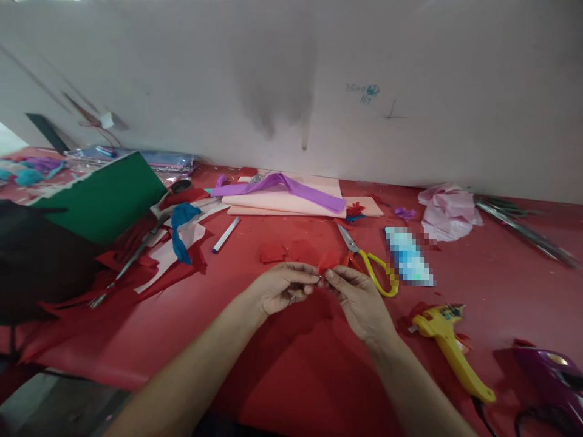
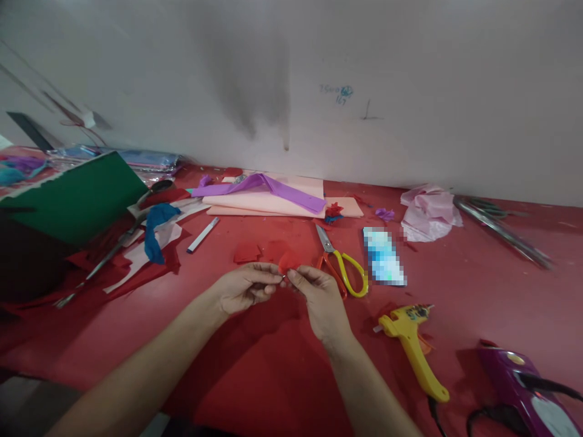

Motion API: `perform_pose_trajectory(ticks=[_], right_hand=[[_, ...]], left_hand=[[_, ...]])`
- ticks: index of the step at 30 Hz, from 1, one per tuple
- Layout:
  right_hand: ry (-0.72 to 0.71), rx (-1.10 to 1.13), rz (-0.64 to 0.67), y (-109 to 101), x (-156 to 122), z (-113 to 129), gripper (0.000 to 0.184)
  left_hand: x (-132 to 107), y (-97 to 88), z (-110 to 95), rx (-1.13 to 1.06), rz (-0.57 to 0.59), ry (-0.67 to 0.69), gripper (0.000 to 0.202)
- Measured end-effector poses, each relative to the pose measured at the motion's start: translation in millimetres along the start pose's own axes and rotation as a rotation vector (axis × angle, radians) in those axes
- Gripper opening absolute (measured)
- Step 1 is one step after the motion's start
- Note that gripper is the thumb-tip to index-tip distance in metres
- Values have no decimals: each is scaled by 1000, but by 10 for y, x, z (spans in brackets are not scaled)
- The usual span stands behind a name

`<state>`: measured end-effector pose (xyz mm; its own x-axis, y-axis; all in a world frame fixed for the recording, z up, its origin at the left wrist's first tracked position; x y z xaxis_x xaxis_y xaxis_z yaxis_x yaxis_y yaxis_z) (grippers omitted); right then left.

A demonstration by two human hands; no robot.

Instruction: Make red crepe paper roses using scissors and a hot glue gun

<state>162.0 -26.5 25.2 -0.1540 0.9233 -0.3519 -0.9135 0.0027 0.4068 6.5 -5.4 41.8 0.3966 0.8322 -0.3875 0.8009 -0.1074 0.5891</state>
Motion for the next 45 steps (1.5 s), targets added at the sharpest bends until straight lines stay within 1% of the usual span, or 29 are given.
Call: perform_pose_trajectory(ticks=[4, 10, 18, 23, 26, 29, 34, 37, 40, 43, 45], right_hand=[[0, 6, -58, 2, 6, -16, 13], [48, 72, -105, 15, 13, -39, 17], [20, 79, -129, 38, 13, -89, 15], [33, 72, -141, 35, 9, -88, 15], [39, 60, -141, 26, 14, -92, 15], [43, 68, -142, 18, 18, -98, 16], [72, 98, -136, 20, 9, -97, 16], [111, 150, -120, 22, 3, -81, 16], [138, 201, -69, 18, -1, -53, 14], [126, 201, -12, 17, -7, -27, 9], [103, 184, -5, 22, -13, -17, 8]], left_hand=[[-12, 8, 33, 57, -37, 58, 14], [-37, 61, 85, 193, -95, 204, 22], [-43, 82, 99, 268, -120, 261, 18], [-72, 107, 108, 486, -147, 429, 11], [-74, 116, 117, 542, -146, 467, 9], [-77, 139, 103, 535, -159, 444, 8], [-80, 148, 78, 432, -166, 377, 8], [-58, 101, 79, 381, -133, 321, 11], [-34, 55, 65, 303, -93, 244, 17], [-26, 39, 35, 216, -64, 158, 20], [-25, 38, 17, 169, -47, 120, 20]])
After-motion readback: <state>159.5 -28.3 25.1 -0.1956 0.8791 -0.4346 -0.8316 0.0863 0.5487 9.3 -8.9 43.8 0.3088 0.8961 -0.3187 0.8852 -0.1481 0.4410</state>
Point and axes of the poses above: each hand's wrist, its own x-axis towards the middle knuckle, its own y-axis out of the palm, z = x × y, the point moved 1 cm from there along x, towards the middle knuckle, and after that the axes turned 11 degrees about y, right-handed, at the moved point
